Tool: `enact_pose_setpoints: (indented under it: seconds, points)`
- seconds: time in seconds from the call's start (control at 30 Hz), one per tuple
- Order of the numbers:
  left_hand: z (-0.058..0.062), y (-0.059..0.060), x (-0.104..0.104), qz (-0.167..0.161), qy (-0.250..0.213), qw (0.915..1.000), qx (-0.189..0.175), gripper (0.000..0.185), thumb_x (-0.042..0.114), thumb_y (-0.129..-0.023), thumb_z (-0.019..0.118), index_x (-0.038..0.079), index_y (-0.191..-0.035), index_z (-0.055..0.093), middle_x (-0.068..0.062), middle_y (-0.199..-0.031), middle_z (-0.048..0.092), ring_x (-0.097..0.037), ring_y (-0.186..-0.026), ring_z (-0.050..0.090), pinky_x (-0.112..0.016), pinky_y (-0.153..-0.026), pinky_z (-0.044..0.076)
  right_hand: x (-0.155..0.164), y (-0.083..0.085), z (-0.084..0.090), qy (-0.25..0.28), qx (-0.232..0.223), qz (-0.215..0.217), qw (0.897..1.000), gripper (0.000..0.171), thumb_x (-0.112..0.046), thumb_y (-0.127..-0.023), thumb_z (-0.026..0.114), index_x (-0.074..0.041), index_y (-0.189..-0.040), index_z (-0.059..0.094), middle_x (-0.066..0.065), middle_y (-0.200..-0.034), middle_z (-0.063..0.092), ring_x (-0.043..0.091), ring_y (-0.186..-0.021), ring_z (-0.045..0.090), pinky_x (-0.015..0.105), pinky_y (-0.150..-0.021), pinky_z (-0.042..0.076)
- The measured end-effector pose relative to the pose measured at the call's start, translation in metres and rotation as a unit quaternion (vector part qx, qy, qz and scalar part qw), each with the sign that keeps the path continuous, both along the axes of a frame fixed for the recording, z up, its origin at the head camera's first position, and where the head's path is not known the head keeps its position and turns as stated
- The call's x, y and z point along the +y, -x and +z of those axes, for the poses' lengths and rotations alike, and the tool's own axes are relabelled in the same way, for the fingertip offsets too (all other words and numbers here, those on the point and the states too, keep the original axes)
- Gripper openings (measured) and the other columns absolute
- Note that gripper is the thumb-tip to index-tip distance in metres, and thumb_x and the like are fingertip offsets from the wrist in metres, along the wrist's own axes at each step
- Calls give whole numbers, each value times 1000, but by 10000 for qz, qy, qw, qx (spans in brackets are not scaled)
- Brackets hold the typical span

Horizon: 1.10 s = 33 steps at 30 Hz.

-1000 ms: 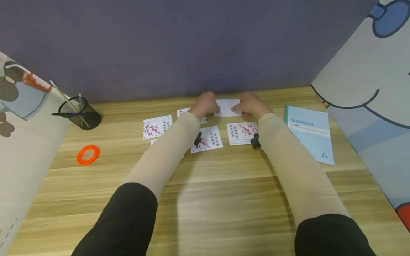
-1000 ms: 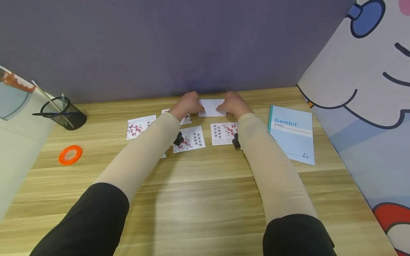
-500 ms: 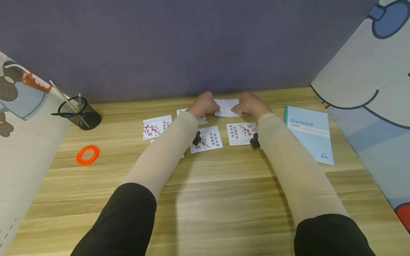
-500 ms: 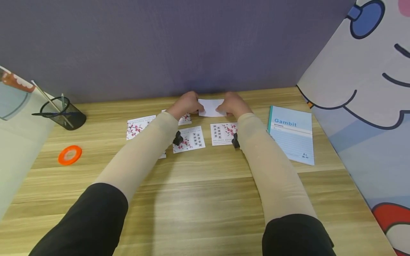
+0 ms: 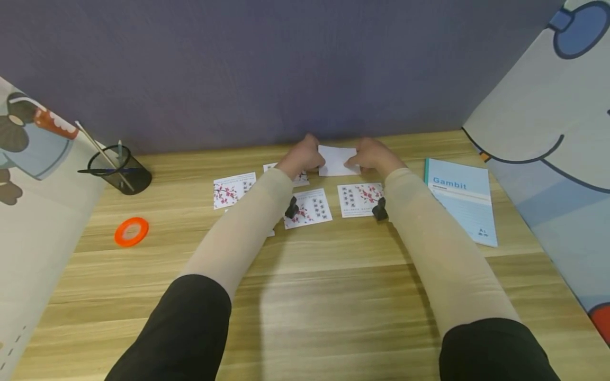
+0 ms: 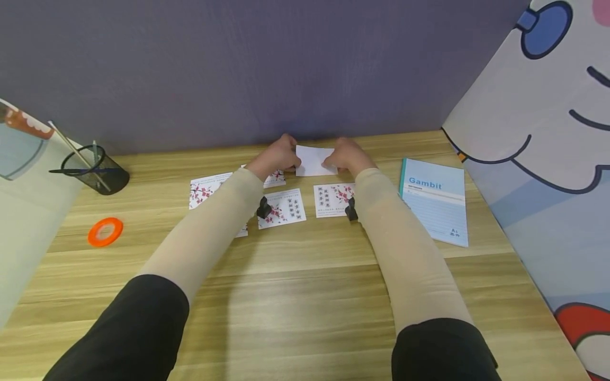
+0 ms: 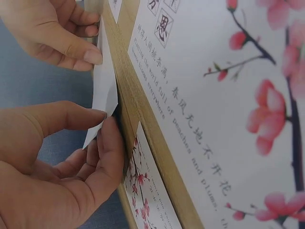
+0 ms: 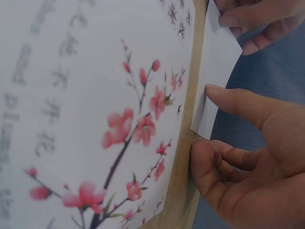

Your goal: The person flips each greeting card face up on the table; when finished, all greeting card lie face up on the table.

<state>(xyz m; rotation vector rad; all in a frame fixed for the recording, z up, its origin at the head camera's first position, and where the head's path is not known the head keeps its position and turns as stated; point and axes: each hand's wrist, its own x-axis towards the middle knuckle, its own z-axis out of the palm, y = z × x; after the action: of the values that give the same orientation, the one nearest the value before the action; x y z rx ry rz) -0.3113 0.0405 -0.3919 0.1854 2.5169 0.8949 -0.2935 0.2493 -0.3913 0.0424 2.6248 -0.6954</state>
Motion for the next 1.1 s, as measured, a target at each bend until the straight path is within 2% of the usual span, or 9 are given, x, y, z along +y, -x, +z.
enact_pose_setpoints:
  seconds: [0.23,0.33,0.47,0.6,0.73,0.8,0.93,1.03,1.1]
  points:
    - [3,-5,1,177,-128,9998,-38,68,0,-94,60,9,-154,30,-12,-123,59,-14,-68,44,-26,-58,44,0,-3,2,61,-79,16,9999,39,-36,-97,72,0,-108,60,1,-72,56,15,-64,48,32,-64,45]
    - [4,-6,1,144,-138,9998,-8,68,0,-92,59,11,-153,29,-12,-120,59,-18,-75,47,-27,-60,45,0,-4,4,158,-92,-61,9998,56,-35,-97,72,6,-133,59,6,-90,58,18,-76,53,33,-75,48]
    - [5,-7,1,92,-208,9997,-11,69,-1,-91,58,10,-151,28,-12,-113,58,-20,-77,48,-28,-62,45,0,-5,4,308,-98,-174,9993,69,-34,-97,73,7,-147,50,7,-96,57,19,-82,53,33,-81,48]
    - [6,-8,2,114,-238,9996,30,68,-3,-90,58,9,-150,28,-11,-107,56,-20,-76,48,-28,-62,45,3,-4,0,503,-29,-274,9984,42,-31,-96,75,3,-117,61,-1,-75,52,15,-71,48,31,-69,45]
    - [7,-9,4,189,-207,9996,58,68,-3,-91,58,9,-150,28,-9,-102,56,-18,-72,47,-28,-60,45,4,-3,-4,698,95,-396,9967,32,-26,-94,77,-8,-89,51,-4,-69,46,13,-66,44,29,-63,41]
    - [8,-9,5,224,-193,9996,37,68,-3,-91,58,10,-151,28,-8,-97,54,-17,-68,44,-27,-58,43,4,-3,-4,733,125,-442,9963,32,-25,-94,77,-7,-93,51,0,-78,48,15,-71,46,30,-67,43]
    - [9,-10,6,289,-224,9993,23,66,-4,-92,58,11,-150,29,-4,-87,49,-14,-61,39,-27,-56,41,3,-4,-4,808,128,-554,9951,49,-24,-96,75,5,-127,51,13,-114,53,23,-98,53,37,-92,52]
    - [10,-12,5,338,-433,9985,-38,68,-4,-92,58,11,-151,28,-3,-84,49,-13,-60,40,-30,-62,47,2,-6,-2,931,105,-639,9935,67,-22,-98,74,8,-147,39,21,-140,49,30,-119,51,44,-113,50]
    - [11,-13,5,359,-595,9976,-75,69,-4,-92,58,12,-152,28,-4,-85,51,-13,-61,44,-33,-69,54,1,-7,0,1016,92,-708,9923,68,-20,-98,73,8,-149,37,24,-145,48,32,-123,52,46,-116,49]
